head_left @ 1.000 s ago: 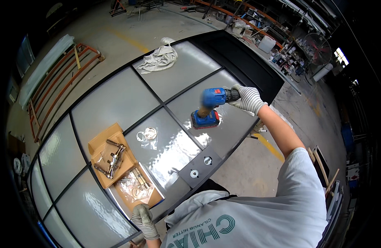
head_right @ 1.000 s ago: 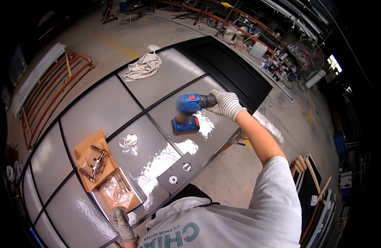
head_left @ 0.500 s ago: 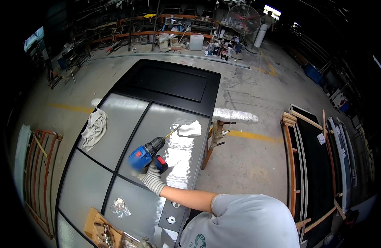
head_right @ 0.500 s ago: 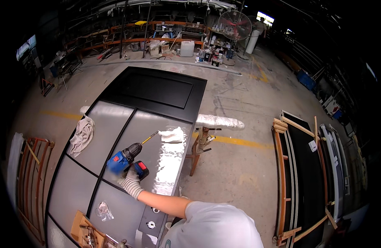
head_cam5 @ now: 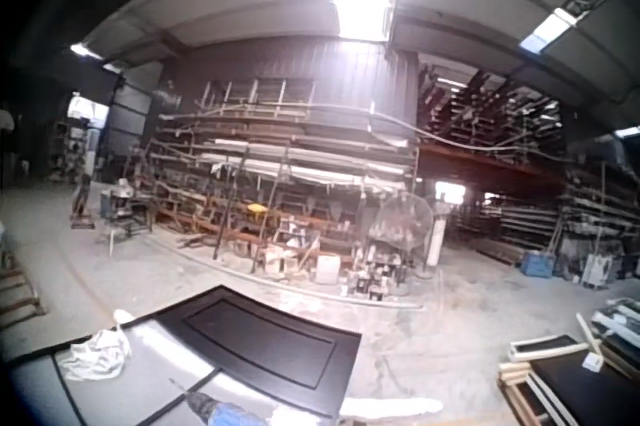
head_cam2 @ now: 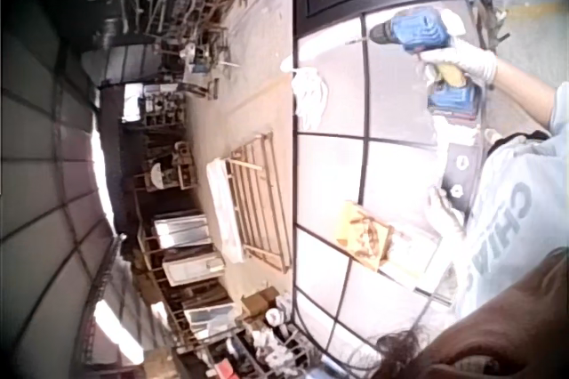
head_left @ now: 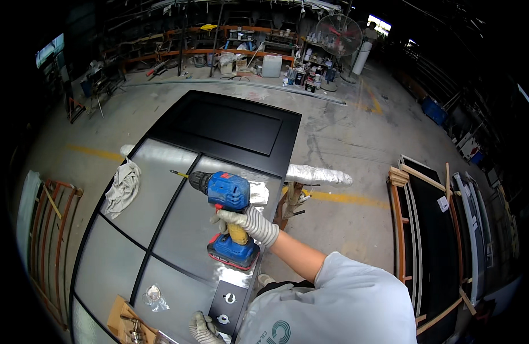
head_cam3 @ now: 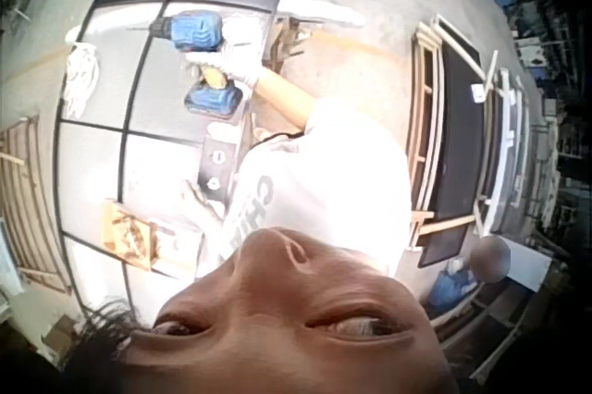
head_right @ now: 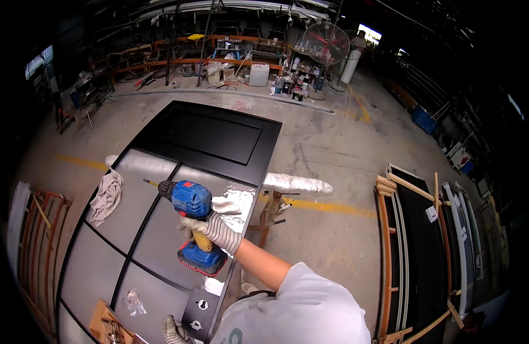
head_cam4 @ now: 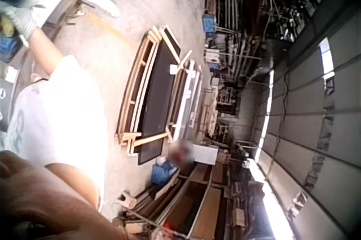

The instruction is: The person unpacks door hardware components from a box and uses a power drill to install a lock mechanism into a large glass door panel. They handle various small metal parts, including screws and a lock cylinder, and secure them into the door frame.

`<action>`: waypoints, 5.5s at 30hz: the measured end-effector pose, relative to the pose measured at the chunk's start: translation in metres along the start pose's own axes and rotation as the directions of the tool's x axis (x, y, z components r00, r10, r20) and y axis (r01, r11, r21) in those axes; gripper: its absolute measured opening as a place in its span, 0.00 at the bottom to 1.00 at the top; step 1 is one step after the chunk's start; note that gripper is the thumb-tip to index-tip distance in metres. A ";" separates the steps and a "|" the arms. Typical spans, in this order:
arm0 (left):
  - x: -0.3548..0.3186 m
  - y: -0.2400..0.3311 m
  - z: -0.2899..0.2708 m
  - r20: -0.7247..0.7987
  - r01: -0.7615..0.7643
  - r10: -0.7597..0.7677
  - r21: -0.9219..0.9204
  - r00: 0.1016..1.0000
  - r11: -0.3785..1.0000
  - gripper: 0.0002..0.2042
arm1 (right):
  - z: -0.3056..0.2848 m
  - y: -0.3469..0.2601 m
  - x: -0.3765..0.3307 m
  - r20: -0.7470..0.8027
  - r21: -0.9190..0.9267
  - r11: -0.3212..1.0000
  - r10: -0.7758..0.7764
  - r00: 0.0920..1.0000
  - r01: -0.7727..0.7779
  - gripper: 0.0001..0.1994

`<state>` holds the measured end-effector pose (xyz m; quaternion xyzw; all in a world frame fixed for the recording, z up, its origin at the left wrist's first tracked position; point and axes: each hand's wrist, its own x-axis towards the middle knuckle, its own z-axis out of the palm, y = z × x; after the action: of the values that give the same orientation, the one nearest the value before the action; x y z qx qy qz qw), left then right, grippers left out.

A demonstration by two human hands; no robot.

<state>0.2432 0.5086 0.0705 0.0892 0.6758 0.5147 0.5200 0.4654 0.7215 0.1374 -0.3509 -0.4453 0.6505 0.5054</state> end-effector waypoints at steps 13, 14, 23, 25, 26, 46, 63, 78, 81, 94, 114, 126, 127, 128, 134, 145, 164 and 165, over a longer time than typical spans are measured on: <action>0.068 -0.019 0.028 0.347 -0.026 0.160 -0.359 0.924 0.933 0.14 | -0.094 0.002 -0.110 0.086 -0.867 0.412 -0.432 0.898 0.281 0.18; 0.068 -0.021 0.030 0.376 -0.009 0.167 -0.388 0.911 0.922 0.13 | -0.094 0.001 -0.118 0.128 -0.892 0.345 -0.429 0.894 0.293 0.18; 0.074 -0.020 0.040 0.522 0.109 0.177 -0.471 0.834 0.875 0.14 | -0.097 0.008 -0.137 0.431 -0.793 0.379 -0.207 0.878 0.478 0.19; 0.064 -0.013 0.046 0.474 0.087 0.199 -0.516 0.858 0.852 0.16 | -0.094 0.015 -0.143 0.491 -0.770 0.379 -0.161 0.856 0.513 0.18; 0.060 -0.011 0.047 0.446 0.074 0.210 -0.539 0.870 0.839 0.16 | -0.090 0.013 -0.146 0.407 -0.741 0.556 -0.074 0.911 0.376 0.18; 0.053 -0.034 0.015 0.462 0.405 0.038 -0.812 0.886 0.420 0.11 | -0.045 0.028 -0.143 0.462 -0.626 0.769 0.232 0.856 0.129 0.20; 0.046 -0.017 0.034 0.457 0.386 0.070 -0.815 0.887 0.433 0.05 | -0.029 0.019 -0.146 0.464 -0.590 0.808 0.345 0.816 -0.006 0.24; 0.032 -0.004 0.031 0.344 0.247 0.136 -0.851 0.929 0.464 0.04 | -0.078 0.083 -0.172 0.369 -0.714 0.670 0.605 0.705 -0.201 0.14; 0.032 -0.006 0.030 0.325 0.184 0.148 -0.794 0.934 0.579 0.05 | -0.070 0.071 -0.172 0.424 -0.834 0.550 0.589 0.688 0.044 0.16; 0.029 -0.017 0.045 0.069 -0.074 0.162 -0.671 0.984 0.737 0.11 | -0.087 0.086 -0.169 0.456 -0.633 0.757 0.532 0.714 -0.160 0.11; 0.042 -0.019 0.049 0.043 -0.121 0.210 -0.698 0.977 0.705 0.08 | -0.084 0.094 -0.167 0.375 -0.544 0.754 0.611 0.697 -0.369 0.12; 0.052 -0.016 0.039 -0.020 -0.108 0.136 -0.723 0.991 0.682 0.08 | -0.065 0.085 -0.152 0.396 -0.682 0.704 0.584 0.708 -0.200 0.13; 0.053 -0.016 0.038 -0.029 -0.111 0.131 -0.725 0.991 0.680 0.08 | -0.063 0.086 -0.150 0.390 -0.698 0.690 0.590 0.707 -0.190 0.13; 0.053 -0.016 0.038 -0.038 -0.114 0.126 -0.727 0.991 0.677 0.08 | -0.061 0.086 -0.149 0.434 -0.748 0.659 0.568 0.699 -0.072 0.13; 0.060 -0.020 0.033 -0.076 -0.109 0.078 -0.724 0.994 0.681 0.09 | -0.039 0.069 -0.144 0.587 -0.790 0.505 0.458 0.668 0.348 0.12; 0.071 -0.026 0.025 -0.071 -0.108 0.084 -0.755 0.994 0.647 0.08 | -0.034 0.068 -0.139 0.595 -0.779 0.536 0.464 0.657 0.326 0.13; 0.124 -0.052 -0.031 -0.348 -0.331 0.205 -0.355 0.915 0.874 0.08 | -0.005 0.022 -0.077 0.825 -0.564 0.091 0.101 0.556 0.821 0.16; 0.133 -0.061 -0.046 -0.388 -0.381 0.279 -0.216 0.878 0.899 0.08 | -0.005 0.026 -0.065 0.813 -0.583 -0.014 0.011 0.583 0.813 0.16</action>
<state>0.1730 0.5399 -0.0621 0.0358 0.6495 0.6964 0.3031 0.4766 0.6574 0.1121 -0.1854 -0.9672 0.0735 0.1571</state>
